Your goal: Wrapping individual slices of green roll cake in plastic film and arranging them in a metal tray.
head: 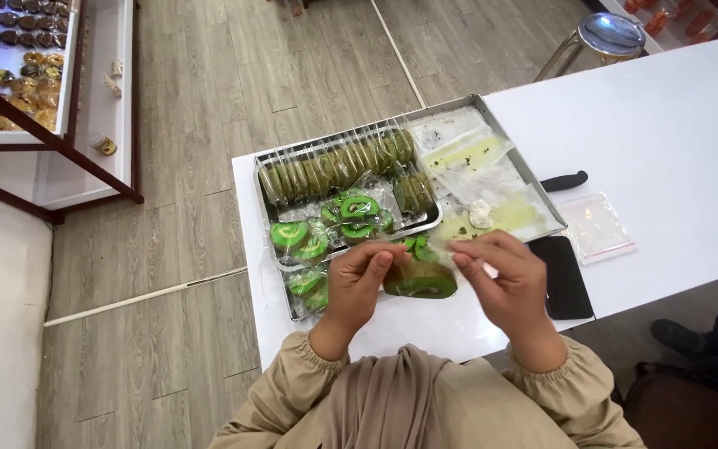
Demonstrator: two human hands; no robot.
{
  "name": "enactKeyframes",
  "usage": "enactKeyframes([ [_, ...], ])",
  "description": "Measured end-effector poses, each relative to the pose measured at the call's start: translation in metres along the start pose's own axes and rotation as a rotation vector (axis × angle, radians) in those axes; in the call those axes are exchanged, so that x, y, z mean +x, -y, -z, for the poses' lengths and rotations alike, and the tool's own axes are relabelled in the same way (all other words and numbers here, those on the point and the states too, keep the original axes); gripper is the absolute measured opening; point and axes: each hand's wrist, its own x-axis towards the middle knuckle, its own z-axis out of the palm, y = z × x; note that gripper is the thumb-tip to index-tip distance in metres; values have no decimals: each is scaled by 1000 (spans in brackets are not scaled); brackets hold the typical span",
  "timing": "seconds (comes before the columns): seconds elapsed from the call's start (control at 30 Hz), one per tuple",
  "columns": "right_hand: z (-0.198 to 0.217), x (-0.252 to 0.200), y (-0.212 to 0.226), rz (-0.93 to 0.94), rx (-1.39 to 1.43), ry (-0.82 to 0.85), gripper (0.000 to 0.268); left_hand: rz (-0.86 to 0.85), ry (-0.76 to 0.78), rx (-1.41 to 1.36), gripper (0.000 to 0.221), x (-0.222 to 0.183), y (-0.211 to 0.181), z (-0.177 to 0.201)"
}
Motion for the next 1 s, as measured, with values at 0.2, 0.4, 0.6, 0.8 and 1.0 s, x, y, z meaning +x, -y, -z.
enactKeyframes([
  [0.2, 11, 2, -1, -5, 118, -59, 28, -76, -35, -30, 15, -1, 10, 4],
  [0.4, 36, 7, 49, -95, -12, 195, 24, -270, 63, 62, 11, -3, -5, 10],
  [0.6, 59, 16, 80, 151, -156, 283, 38, -327, 112, -2, 16, -2, -37, -3],
  [0.8, 69, 14, 69, 15, -119, 198, 48, -273, 135, -16, 6, -5, -58, -8],
  [1.0, 47, 14, 52, 369, -140, -189, 20, -284, 123, 201, 14, -2, -55, -20],
])
